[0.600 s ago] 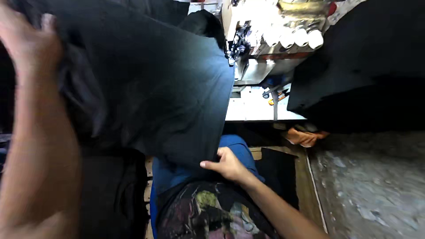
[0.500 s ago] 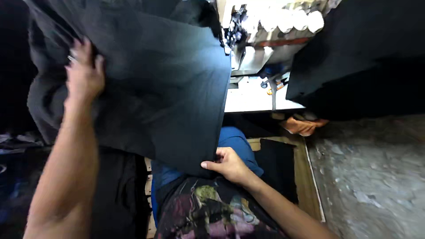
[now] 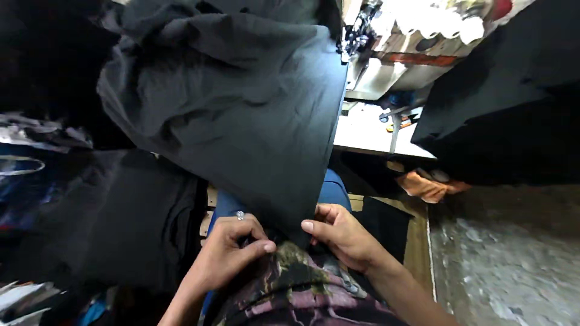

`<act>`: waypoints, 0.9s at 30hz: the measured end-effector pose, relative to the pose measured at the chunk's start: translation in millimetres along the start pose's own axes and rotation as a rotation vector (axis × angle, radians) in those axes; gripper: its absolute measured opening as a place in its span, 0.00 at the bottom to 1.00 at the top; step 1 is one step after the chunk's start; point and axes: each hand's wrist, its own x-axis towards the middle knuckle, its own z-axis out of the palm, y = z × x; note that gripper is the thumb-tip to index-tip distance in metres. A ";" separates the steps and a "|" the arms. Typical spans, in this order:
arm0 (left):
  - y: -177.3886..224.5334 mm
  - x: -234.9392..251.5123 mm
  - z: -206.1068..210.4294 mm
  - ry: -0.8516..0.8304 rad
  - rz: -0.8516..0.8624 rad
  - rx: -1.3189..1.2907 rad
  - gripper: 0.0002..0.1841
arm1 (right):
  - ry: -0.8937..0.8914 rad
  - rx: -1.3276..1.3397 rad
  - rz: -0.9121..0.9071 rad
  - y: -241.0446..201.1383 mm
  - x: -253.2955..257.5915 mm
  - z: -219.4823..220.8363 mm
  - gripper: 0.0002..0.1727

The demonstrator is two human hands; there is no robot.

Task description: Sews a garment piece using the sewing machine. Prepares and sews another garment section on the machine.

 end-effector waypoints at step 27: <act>6.6 16.2 15.7 0.643 -0.237 -0.649 0.26 | 0.138 -0.285 -0.128 2.0 -28.4 -24.5 0.06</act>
